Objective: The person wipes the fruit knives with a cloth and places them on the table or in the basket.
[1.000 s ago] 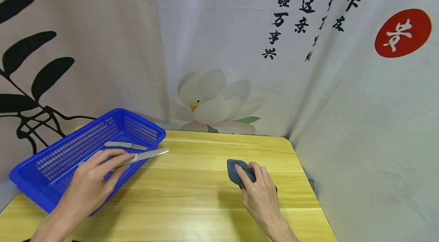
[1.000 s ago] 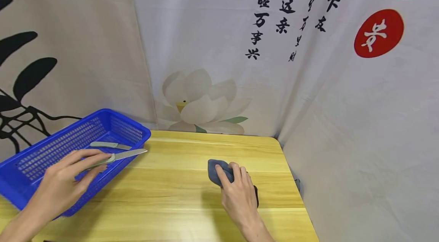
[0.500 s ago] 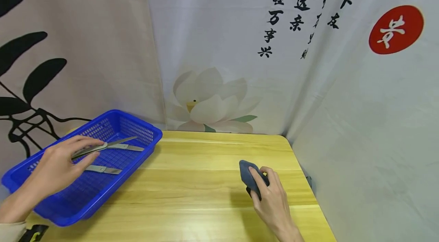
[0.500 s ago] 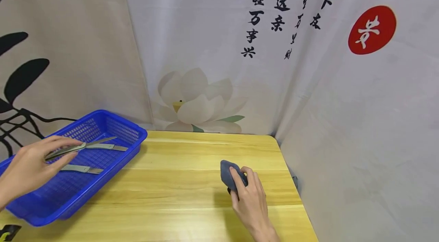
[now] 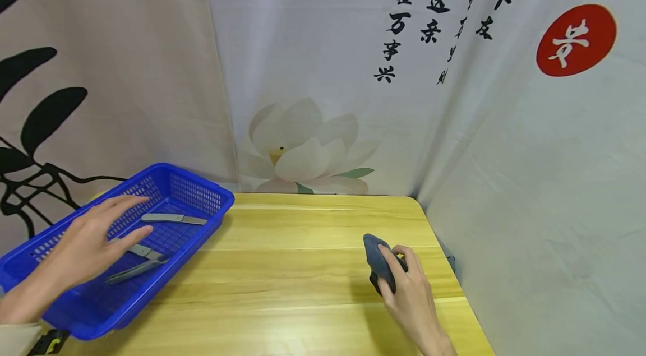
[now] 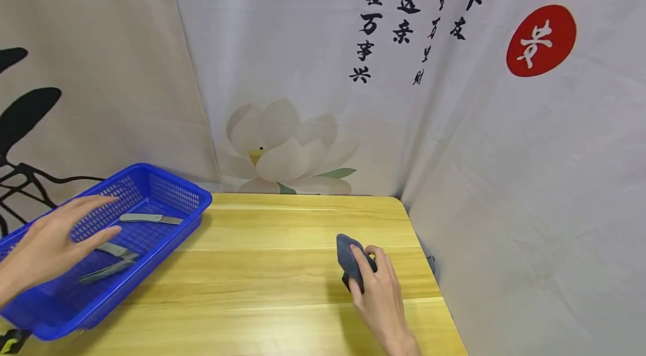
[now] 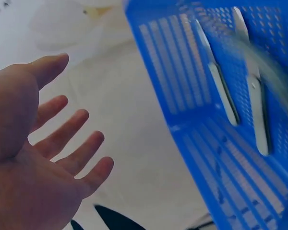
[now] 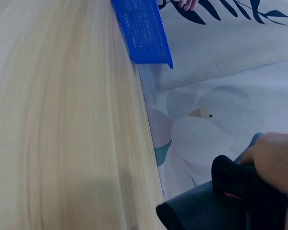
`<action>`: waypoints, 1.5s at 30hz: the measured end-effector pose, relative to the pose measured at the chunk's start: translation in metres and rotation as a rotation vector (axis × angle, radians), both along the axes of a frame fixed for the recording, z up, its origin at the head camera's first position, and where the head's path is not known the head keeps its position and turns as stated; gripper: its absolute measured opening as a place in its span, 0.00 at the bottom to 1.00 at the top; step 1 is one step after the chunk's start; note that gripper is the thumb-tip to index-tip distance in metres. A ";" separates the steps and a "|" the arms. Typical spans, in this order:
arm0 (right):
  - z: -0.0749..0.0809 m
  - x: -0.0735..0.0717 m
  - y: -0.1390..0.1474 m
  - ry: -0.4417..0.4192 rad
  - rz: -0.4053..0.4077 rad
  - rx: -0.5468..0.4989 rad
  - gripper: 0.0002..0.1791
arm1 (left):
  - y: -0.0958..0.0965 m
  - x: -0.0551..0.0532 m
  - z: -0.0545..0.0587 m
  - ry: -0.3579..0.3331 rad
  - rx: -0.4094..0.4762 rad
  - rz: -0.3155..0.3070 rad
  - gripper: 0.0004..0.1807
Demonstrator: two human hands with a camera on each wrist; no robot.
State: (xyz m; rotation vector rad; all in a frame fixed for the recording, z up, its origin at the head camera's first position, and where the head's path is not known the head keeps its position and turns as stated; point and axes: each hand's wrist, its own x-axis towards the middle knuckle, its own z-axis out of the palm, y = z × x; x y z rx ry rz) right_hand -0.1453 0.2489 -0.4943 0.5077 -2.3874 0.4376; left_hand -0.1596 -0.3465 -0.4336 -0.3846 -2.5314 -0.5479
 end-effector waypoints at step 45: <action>-0.011 -0.079 0.065 -0.638 0.038 0.034 0.31 | 0.154 0.042 -0.048 -0.015 0.011 -0.273 0.31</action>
